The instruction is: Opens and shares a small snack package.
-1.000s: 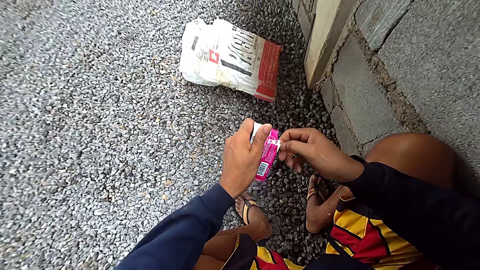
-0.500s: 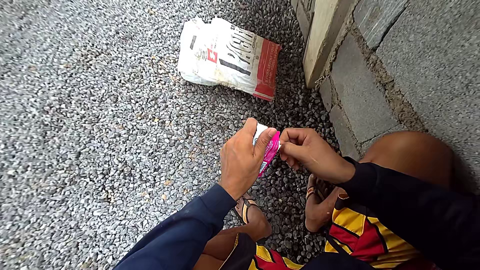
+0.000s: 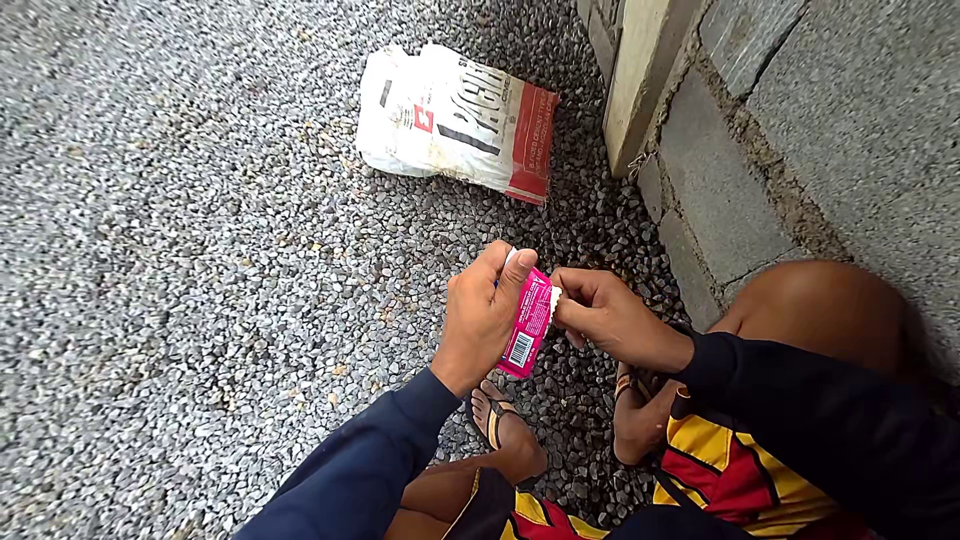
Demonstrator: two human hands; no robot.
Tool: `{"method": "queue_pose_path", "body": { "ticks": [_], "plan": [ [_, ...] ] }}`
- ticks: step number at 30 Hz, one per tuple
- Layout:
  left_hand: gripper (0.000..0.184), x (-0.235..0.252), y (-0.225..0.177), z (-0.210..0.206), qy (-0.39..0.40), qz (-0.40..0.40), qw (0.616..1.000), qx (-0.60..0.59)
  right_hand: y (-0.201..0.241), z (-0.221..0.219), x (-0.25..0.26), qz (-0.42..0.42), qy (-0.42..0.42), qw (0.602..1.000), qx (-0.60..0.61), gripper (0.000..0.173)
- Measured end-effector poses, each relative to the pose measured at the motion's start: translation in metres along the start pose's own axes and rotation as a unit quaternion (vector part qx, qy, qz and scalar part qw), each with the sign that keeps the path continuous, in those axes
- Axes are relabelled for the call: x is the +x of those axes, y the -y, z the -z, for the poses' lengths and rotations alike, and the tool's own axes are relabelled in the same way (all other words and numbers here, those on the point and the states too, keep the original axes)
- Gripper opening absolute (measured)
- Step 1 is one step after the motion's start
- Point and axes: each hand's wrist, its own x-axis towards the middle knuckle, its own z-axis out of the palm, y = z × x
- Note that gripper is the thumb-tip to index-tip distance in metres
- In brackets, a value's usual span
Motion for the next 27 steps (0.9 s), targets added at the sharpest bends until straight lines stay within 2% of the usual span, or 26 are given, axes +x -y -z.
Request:
{"method": "queue_pose_path", "body": {
  "ticks": [5, 12, 16, 22, 27],
  "plan": [
    [0.042, 0.003, 0.009, 0.001, 0.007, 0.026, 0.999, -0.032, 0.001, 0.002, 0.001, -0.016, 0.039, 0.997, 0.063, 0.017],
    [0.039, 0.006, 0.015, 0.003, 0.085, 0.048, 0.98, -0.171, -0.002, 0.006, 0.006, -0.02, 0.029, 0.995, 0.096, 0.014],
    [0.041, 0.004, 0.012, 0.001, 0.105, 0.069, 0.975, -0.183, -0.003, 0.007, 0.006, 0.007, 0.017, 0.996, 0.087, 0.015],
    [0.041, 0.0, 0.009, -0.005, 0.125, 0.102, 0.966, -0.203, -0.004, 0.005, 0.006, -0.018, -0.006, 0.994, 0.105, 0.013],
    [0.03, 0.001, 0.005, -0.001, 0.116, 0.092, 0.968, -0.205, -0.002, 0.011, 0.007, -0.023, -0.009, 0.996, 0.087, 0.01]
  ]
}}
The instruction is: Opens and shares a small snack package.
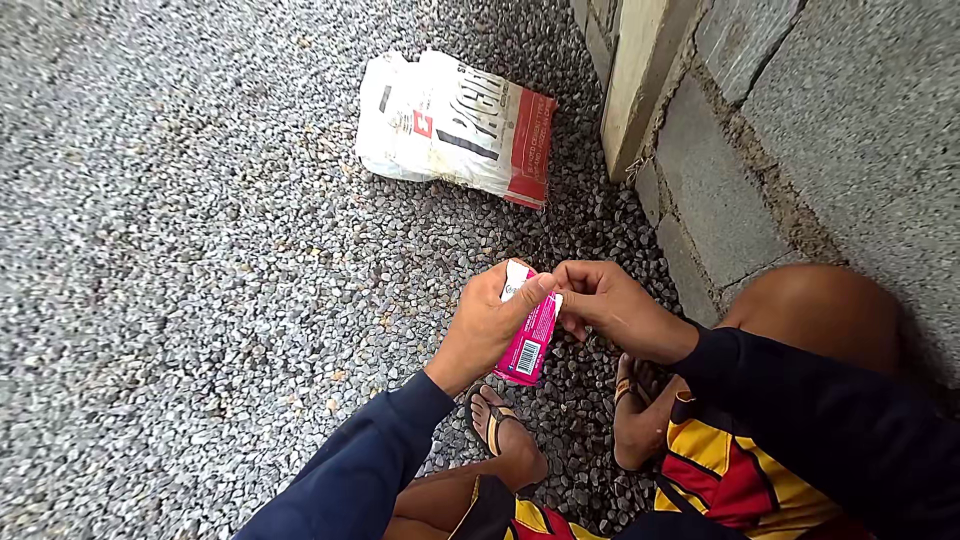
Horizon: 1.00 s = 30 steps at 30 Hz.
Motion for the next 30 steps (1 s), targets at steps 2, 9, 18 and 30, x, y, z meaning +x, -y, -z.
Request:
{"method": "queue_pose_path", "body": {
  "ticks": [2, 9, 18, 30],
  "plan": [
    [0.029, 0.001, 0.001, 0.002, -0.014, 0.0, 1.0, 0.007, 0.007, 0.003, -0.001, 0.005, 0.009, 1.0, -0.009, 0.011],
    [0.039, 0.008, 0.004, 0.006, -0.025, 0.016, 0.996, 0.088, 0.02, -0.002, -0.002, 0.006, 0.008, 0.994, -0.108, 0.02],
    [0.049, 0.007, 0.008, 0.003, -0.024, 0.037, 0.982, 0.185, 0.009, -0.004, 0.0, -0.01, -0.005, 0.994, -0.108, 0.022],
    [0.062, 0.004, 0.013, -0.005, -0.045, 0.059, 0.953, 0.295, -0.006, -0.016, -0.004, 0.008, -0.057, 0.995, -0.079, 0.018]
  ]
}}
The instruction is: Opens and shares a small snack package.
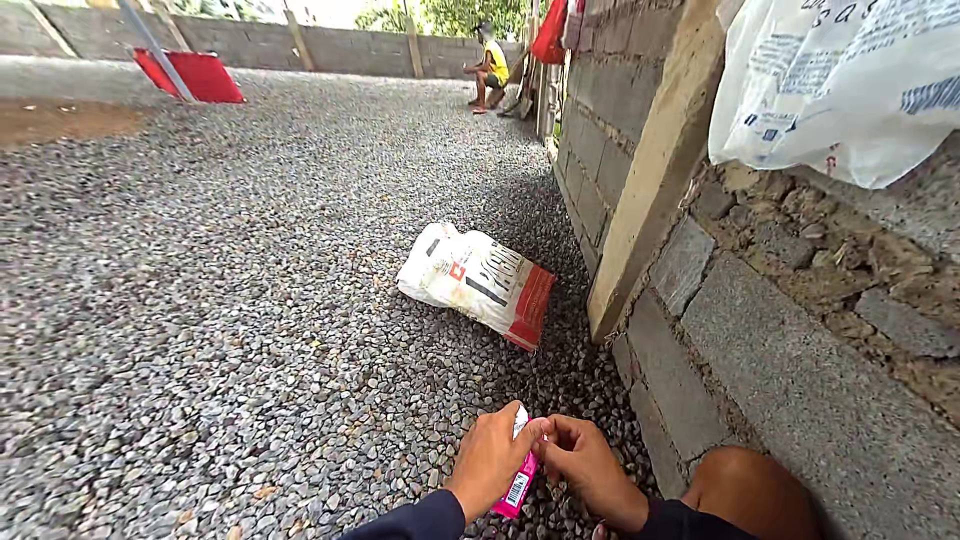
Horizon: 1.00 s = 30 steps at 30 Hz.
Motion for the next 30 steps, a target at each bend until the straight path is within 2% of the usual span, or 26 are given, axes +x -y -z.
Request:
{"method": "queue_pose_path", "body": {
  "ticks": [14, 22, 30],
  "plan": [
    [0.059, 0.0, -0.002, -0.002, 0.001, 0.021, 1.0, 0.009, -0.002, -0.004, 0.0, -0.012, -0.017, 1.0, 0.021, 0.018],
    [0.049, 0.006, 0.004, 0.008, 0.026, -0.04, 0.982, -0.181, 0.014, 0.021, 0.008, -0.029, 0.1, 0.988, 0.116, 0.018],
    [0.045, 0.008, 0.008, 0.005, 0.055, -0.05, 0.954, -0.292, 0.012, 0.021, 0.008, -0.031, 0.104, 0.981, 0.159, 0.015]
  ]
}}
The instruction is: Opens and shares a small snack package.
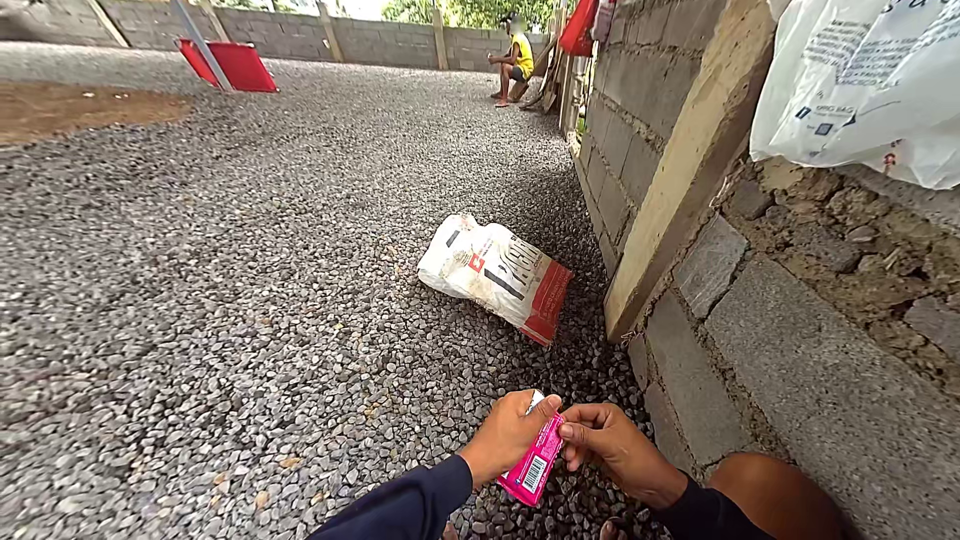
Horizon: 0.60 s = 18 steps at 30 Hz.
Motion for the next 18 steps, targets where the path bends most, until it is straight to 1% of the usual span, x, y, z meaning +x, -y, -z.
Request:
{"method": "queue_pose_path", "body": {
  "ticks": [3, 8, 15, 18],
  "plan": [
    [0.045, 0.0004, 0.0018, -0.0005, 0.007, 0.005, 1.0, -0.023, -0.0015, -0.0027, -0.0002, 0.001, -0.016, 1.0, 0.003, 0.014],
    [0.047, 0.0008, 0.0003, -0.0001, 0.001, 0.024, 1.0, -0.012, -0.0028, -0.0072, -0.0004, 0.01, -0.043, 0.999, -0.008, 0.016],
    [0.054, -0.0007, -0.0035, -0.0012, -0.007, 0.04, 0.999, 0.004, -0.003, -0.009, -0.0008, 0.022, -0.053, 0.998, -0.028, 0.016],
    [0.054, 0.0002, -0.0036, -0.0007, -0.007, 0.048, 0.999, 0.004, -0.0021, -0.0094, -0.001, 0.024, -0.057, 0.998, -0.032, 0.017]
  ]
}}
